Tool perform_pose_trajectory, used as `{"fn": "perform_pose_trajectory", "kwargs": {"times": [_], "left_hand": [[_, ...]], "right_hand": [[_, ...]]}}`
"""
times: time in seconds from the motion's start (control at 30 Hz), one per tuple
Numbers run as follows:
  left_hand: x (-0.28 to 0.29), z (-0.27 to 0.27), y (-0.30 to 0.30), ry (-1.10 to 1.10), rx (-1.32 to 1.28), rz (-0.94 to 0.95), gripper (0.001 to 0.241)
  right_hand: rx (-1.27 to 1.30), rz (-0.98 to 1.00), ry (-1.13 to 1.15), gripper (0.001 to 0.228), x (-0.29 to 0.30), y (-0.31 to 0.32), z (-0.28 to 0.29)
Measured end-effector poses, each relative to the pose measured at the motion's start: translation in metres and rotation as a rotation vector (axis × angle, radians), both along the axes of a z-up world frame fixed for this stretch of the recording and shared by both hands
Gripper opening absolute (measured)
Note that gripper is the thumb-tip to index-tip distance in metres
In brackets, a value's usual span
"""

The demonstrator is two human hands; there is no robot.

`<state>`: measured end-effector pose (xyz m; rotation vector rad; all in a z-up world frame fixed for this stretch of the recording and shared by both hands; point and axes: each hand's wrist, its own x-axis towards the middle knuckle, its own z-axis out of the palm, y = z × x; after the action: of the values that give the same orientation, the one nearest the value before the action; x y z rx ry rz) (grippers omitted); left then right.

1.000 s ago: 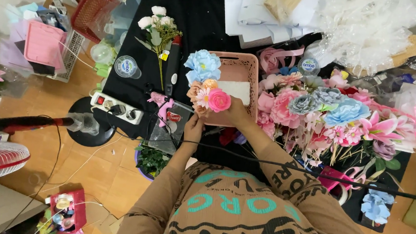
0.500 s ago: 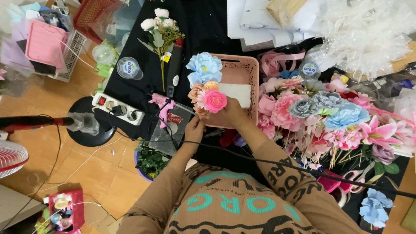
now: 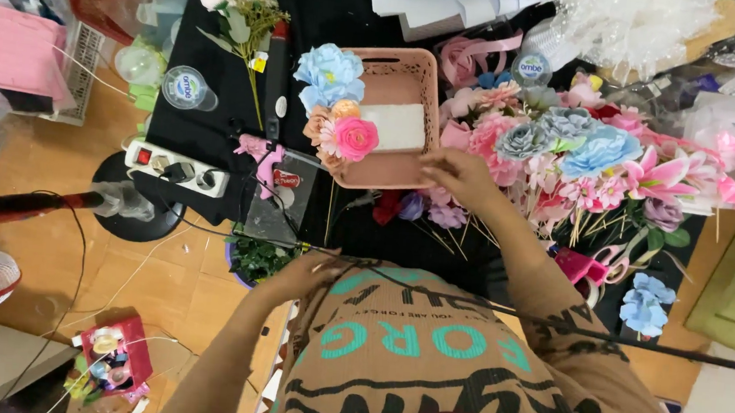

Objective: Arranging artificial flowers into a small pink basket on a workspace.

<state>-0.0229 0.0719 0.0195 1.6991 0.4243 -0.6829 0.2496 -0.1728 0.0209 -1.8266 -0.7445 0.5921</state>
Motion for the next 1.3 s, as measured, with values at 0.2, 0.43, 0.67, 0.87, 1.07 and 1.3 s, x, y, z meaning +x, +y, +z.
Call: {"fn": "perform_pose_trajectory", "kwargs": {"times": [0.2, 0.43, 0.67, 0.87, 1.07, 1.3], "left_hand": [[-0.012, 0.078, 0.070, 0.143, 0.149, -0.017, 0.029], [0.080, 0.032, 0.027, -0.710, 0.172, 0.327, 0.007], [0.118, 0.015, -0.004, -0.521, 0.276, 0.132, 0.019], [0.113, 0.024, -0.004, -0.413, 0.273, 0.057, 0.020], [0.101, 0.027, 0.005, -0.428, 0.303, 0.085, 0.016], [0.114, 0.016, -0.007, -0.479, 0.435, 0.046, 0.016]], "right_hand": [[-0.256, 0.089, -0.010, 0.012, -0.059, -0.048, -0.033], [-0.742, 0.224, -0.271, 0.015, -0.095, -0.033, -0.110], [-0.819, 0.109, -0.260, 0.023, -0.097, -0.017, -0.112], [-0.691, 0.079, -0.237, 0.018, -0.098, -0.029, -0.099], [-0.367, 0.106, 0.080, 0.023, -0.088, -0.053, -0.019], [-0.126, -0.245, -0.289, 0.038, -0.003, -0.027, -0.018]]}}
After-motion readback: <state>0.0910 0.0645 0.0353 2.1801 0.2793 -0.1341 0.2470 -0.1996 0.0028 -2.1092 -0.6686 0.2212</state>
